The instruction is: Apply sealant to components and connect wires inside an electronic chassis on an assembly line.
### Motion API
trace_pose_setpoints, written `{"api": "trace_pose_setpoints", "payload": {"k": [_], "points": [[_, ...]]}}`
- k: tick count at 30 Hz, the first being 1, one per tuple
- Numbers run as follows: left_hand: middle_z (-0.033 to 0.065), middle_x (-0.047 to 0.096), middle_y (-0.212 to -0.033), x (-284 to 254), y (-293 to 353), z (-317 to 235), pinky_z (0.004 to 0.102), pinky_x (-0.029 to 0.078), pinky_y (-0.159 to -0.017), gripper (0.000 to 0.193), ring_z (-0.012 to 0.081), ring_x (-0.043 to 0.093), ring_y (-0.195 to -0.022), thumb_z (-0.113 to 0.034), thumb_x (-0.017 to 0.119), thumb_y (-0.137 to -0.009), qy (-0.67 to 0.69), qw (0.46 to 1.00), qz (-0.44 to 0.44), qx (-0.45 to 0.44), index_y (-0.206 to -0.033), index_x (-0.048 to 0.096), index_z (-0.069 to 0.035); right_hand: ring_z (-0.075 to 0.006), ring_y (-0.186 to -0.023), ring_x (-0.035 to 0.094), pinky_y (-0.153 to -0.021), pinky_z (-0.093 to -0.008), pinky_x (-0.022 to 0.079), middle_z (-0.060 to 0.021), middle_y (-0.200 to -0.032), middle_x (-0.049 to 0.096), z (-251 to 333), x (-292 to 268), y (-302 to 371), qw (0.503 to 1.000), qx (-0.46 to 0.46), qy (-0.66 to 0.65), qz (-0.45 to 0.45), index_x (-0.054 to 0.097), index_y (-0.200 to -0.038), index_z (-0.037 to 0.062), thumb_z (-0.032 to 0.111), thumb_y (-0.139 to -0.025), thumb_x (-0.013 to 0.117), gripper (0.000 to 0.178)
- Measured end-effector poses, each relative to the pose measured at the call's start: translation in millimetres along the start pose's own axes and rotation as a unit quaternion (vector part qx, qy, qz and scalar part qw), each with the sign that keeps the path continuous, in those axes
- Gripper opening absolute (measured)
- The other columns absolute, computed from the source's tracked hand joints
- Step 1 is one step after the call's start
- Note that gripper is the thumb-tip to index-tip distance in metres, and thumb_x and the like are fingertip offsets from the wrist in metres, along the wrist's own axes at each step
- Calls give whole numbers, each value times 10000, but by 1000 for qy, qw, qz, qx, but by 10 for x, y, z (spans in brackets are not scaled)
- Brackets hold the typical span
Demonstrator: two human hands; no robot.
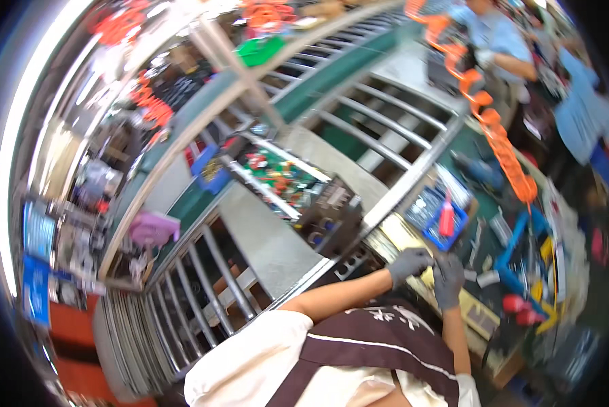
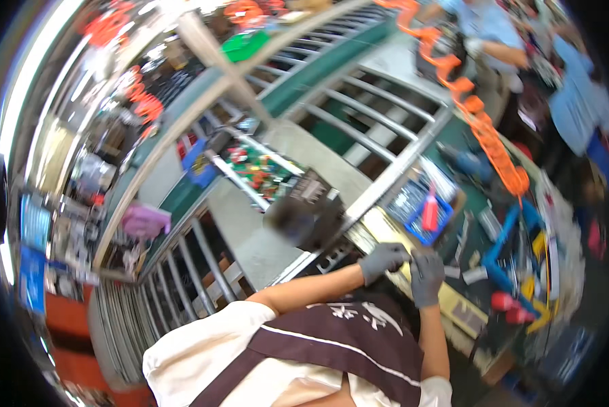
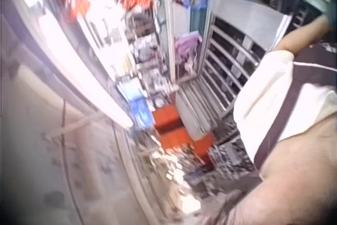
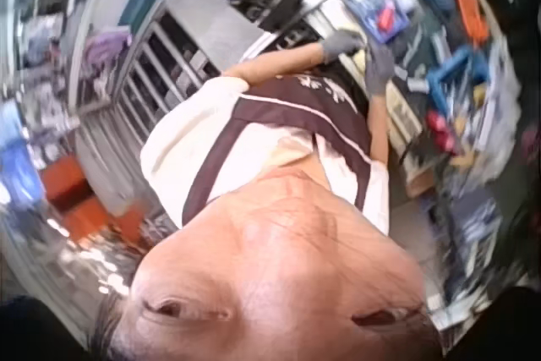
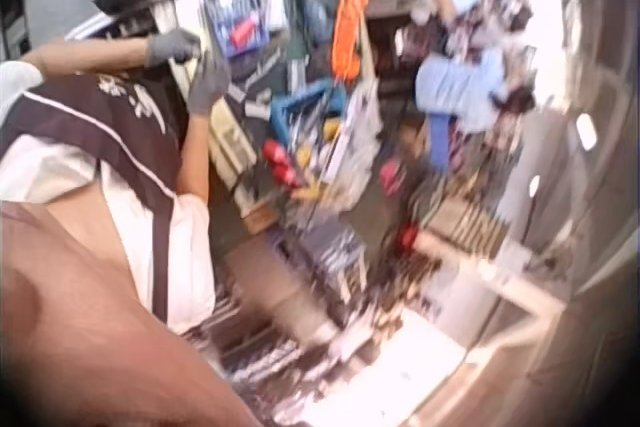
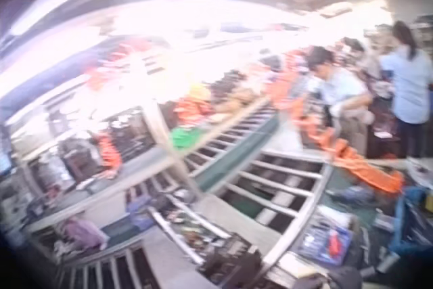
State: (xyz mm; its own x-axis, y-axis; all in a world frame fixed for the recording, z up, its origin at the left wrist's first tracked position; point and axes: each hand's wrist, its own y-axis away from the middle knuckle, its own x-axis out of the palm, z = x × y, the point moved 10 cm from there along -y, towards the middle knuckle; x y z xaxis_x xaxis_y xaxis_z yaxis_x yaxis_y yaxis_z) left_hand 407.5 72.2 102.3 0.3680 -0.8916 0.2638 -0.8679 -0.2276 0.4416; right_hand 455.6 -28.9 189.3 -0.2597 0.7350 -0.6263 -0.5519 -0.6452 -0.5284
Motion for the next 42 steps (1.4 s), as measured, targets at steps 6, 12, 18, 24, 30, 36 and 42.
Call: {"api": "trace_pose_setpoints", "payload": {"k": [6, 12, 18, 24, 30, 36, 42], "points": [[64, 580, -675, -789, 651, -391, 294, 442, -622, 251, 122, 518, -632, -279, 610, -823, -291, 937, -120, 154, -854, 630, -31, -102, -720, 563, -667, -248, 457, -40, -776, 618, 355, 719, 20, 908, 224, -319, 155, 655, -984, -13, 118, -847, 606, 196], [-53, 520, -658, -1310, 1148, -201, 195, 348, -535, 248, 22, 430, -613, -306, 615, -870, -87, 974, -164, 128, -764, 625, -82, -207, -644, 580, -602, -297, 451, -98, -723, 593, 1045, 907, -121, 974, 49, -195, 101, 656, -956, 31, 38, -766, 601, 198], [-22, 535, -657, -1563, 1570, -122, 215, 388, -548, 285, 59, 470, -606, -330, 614, -855, -7, 984, -150, 97, -761, 606, -61, -221, -629, 575, -590, -296, 455, -110, -716, 567, 1658, 1097, -57, 969, -8, -225, 102, 650, -962, 25, 10, -764, 570, 214], [-38, 544, -690, -1667, 1732, 29, 194, 367, -535, 219, 40, 453, -602, -288, 606, -873, 45, 991, -85, 93, -829, 625, -74, -104, -678, 549, -600, -229, 463, -38, -799, 561, 1556, 1557, 267, 880, 149, -405, 200, 616, -1064, -41, 9, -818, 532, 265], [42, 596, -728, -1594, 1942, -585, 276, 439, -657, 234, 137, 531, -692, -236, 560, -886, -9, 979, -49, 195, -764, 633, -50, -117, -676, 561, -634, -248, 458, -46, -819, 612, 1649, 1517, 150, 870, 207, -406, 189, 626, -1091, -16, 114, -849, 566, 281], [-22, 565, -677, -1764, 2064, -456, 197, 389, -542, 237, 50, 502, -609, -274, 593, -880, 57, 982, -73, 167, -844, 626, -43, -143, -690, 552, -651, -266, 449, -75, -791, 590, 1958, 1428, 50, 907, 107, -363, 183, 622, -1093, 20, -5, -801, 528, 308], [-3, 551, -664, -1759, 2026, -318, 220, 400, -506, 300, 72, 505, -562, -337, 607, -877, 11, 990, -86, 113, -815, 606, -44, -131, -662, 519, -634, -257, 431, -57, -743, 534, 2102, 1271, 60, 930, 53, -314, 185, 613, -1095, 4, -9, -802, 517, 308]]}}
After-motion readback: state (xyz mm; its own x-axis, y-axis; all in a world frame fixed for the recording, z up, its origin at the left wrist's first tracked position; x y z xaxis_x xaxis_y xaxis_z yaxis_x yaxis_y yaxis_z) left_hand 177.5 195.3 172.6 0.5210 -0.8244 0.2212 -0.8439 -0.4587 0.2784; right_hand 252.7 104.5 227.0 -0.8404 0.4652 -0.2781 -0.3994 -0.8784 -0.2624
